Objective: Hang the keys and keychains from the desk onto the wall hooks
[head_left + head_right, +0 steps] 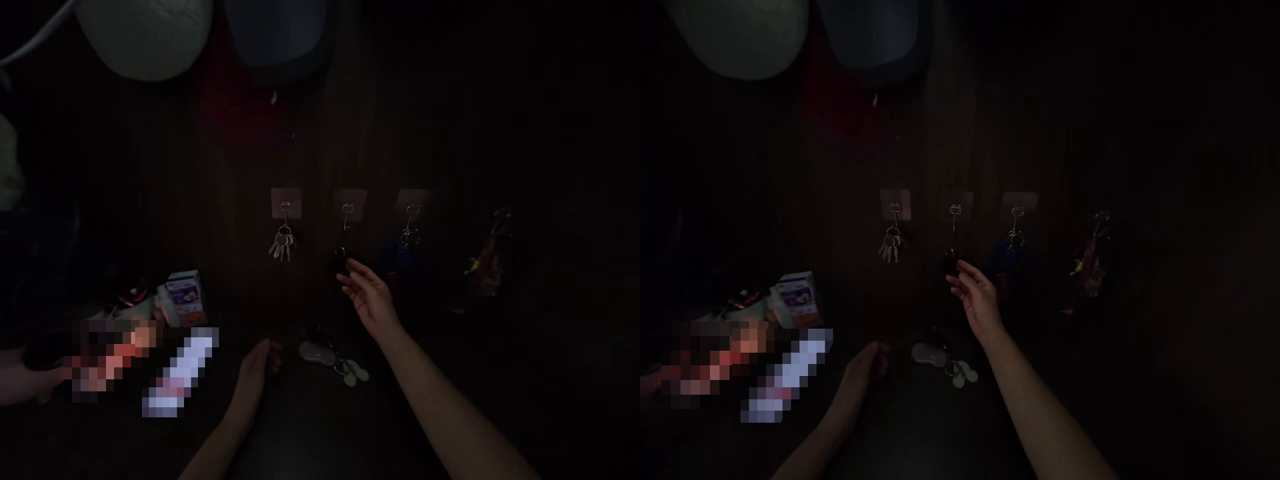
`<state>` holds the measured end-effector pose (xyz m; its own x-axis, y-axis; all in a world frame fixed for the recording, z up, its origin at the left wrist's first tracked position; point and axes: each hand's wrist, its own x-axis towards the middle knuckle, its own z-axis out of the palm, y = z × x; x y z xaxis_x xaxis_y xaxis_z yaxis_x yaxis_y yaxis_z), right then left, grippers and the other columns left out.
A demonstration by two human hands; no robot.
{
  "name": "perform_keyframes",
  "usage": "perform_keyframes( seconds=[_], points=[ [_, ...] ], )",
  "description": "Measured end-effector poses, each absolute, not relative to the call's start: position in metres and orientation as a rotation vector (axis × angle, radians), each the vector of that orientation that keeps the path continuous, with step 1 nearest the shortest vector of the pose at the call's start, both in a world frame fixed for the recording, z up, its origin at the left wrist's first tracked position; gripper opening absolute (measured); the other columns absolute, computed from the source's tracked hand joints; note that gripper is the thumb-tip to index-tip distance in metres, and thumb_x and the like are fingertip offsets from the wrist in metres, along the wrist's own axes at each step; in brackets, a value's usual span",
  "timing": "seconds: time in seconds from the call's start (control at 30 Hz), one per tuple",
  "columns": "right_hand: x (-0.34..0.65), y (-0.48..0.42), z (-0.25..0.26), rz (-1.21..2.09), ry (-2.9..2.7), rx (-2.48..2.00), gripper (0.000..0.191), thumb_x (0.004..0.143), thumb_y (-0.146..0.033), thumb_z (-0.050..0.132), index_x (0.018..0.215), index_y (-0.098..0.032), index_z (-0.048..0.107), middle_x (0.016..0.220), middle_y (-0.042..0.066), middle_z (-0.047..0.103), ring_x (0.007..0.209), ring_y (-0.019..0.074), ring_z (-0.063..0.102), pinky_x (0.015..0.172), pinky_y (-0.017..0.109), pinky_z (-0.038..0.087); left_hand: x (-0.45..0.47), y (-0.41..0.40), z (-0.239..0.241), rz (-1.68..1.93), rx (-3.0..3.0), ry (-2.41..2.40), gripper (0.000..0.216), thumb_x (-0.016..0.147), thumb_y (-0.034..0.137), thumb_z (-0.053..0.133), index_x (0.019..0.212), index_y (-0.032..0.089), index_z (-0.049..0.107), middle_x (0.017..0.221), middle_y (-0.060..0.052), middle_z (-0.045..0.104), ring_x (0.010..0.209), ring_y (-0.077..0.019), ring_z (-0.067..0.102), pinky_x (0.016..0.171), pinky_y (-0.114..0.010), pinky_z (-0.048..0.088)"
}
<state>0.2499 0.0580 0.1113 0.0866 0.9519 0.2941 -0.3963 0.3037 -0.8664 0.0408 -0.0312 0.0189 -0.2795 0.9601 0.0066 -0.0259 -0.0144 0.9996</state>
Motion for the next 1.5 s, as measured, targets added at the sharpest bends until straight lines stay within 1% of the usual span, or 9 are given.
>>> perform_keyframes(
  seconds=[0.33,0.47,0.63,0.83,1.0,1.13,1.27,1.37,1.5],
  points=[
    [0.242,0.053,0.066,1.266,-1.037,-0.835,0.025,0.068,-0.028,0.068,0.093,-0.023,0.068,0.116,0.005,0.064,0.083,0.0169,0.067,0.062,0.024,0.051,0.042,-0.034,0.022,1.432,1.045,1.379,0.043,0.074,0.055,0.048,0.076,0.016,0.064,0.061,0.000,0.057,0.058,-0.0141,0.053,0.057,-0.025,0.043],
    [0.237,0.053,0.050,1.246,-1.092,-0.972,0.027,0.066,-0.029,0.066,0.092,-0.021,0.068,0.107,0.006,0.067,0.079,0.0169,0.067,0.060,0.025,0.050,0.041,-0.033,0.022,1.424,1.054,1.382,0.043,0.073,0.056,0.049,0.075,0.016,0.064,0.061,0.000,0.056,0.058,-0.0145,0.053,0.057,-0.025,0.043],
    [0.235,0.059,0.033,1.034,-1.404,-1.185,0.027,0.070,-0.031,0.055,0.090,-0.020,0.068,0.092,0.004,0.069,0.071,0.0166,0.066,0.062,0.029,0.049,0.041,-0.032,0.021,1.421,1.071,1.374,0.043,0.073,0.056,0.048,0.075,0.016,0.064,0.062,-0.001,0.057,0.058,-0.0143,0.053,0.056,-0.025,0.042],
    [0.234,0.063,0.012,0.851,-1.658,-1.228,0.020,0.067,-0.022,0.057,0.082,-0.023,0.070,0.087,0.001,0.068,0.082,0.0195,0.061,0.079,0.034,0.044,0.042,-0.034,0.025,1.403,1.102,1.394,0.041,0.075,0.054,0.047,0.075,0.016,0.064,0.060,-0.001,0.057,0.057,-0.0144,0.052,0.055,-0.025,0.041],
    [0.235,0.061,0.002,0.762,-1.787,-1.244,0.025,0.069,-0.017,0.057,0.087,-0.026,0.071,0.093,0.002,0.068,0.090,0.0205,0.060,0.086,0.036,0.041,0.040,-0.032,0.021,1.386,1.152,1.368,0.039,0.079,0.050,0.045,0.075,0.016,0.064,0.061,0.000,0.056,0.057,-0.0135,0.051,0.054,-0.024,0.040],
    [0.235,0.058,0.001,0.741,-1.807,-1.243,0.027,0.072,-0.019,0.055,0.093,-0.023,0.071,0.100,0.005,0.069,0.098,0.0219,0.059,0.090,0.037,0.040,0.039,-0.030,0.016,1.374,1.176,1.345,0.039,0.081,0.049,0.044,0.075,0.016,0.063,0.060,0.000,0.056,0.056,-0.0130,0.050,0.055,-0.024,0.040],
    [0.234,0.054,0.010,0.811,-1.761,-1.224,0.027,0.077,-0.025,0.052,0.095,-0.021,0.071,0.103,0.006,0.070,0.099,0.0220,0.061,0.090,0.038,0.042,0.040,-0.028,0.013,1.383,1.192,1.342,0.038,0.081,0.049,0.045,0.077,0.016,0.064,0.061,0.000,0.057,0.057,-0.0132,0.051,0.057,-0.024,0.040],
    [0.232,0.049,0.022,0.998,-1.624,-1.168,0.025,0.074,-0.031,0.058,0.092,-0.022,0.072,0.102,0.005,0.071,0.099,0.0236,0.062,0.091,0.040,0.042,0.040,-0.027,0.011,1.385,1.182,1.336,0.037,0.080,0.049,0.047,0.078,0.016,0.064,0.066,-0.001,0.059,0.062,-0.0143,0.054,0.059,-0.024,0.041],
    [0.228,0.041,0.033,1.331,-1.363,-1.028,0.028,0.068,-0.036,0.068,0.091,-0.022,0.073,0.105,0.006,0.070,0.101,0.0259,0.062,0.092,0.041,0.042,0.038,-0.027,0.011,1.393,1.235,1.361,0.029,0.077,0.043,0.054,0.085,0.018,0.067,0.082,-0.003,0.067,0.079,-0.0185,0.060,0.071,-0.027,0.044]
  ],
)
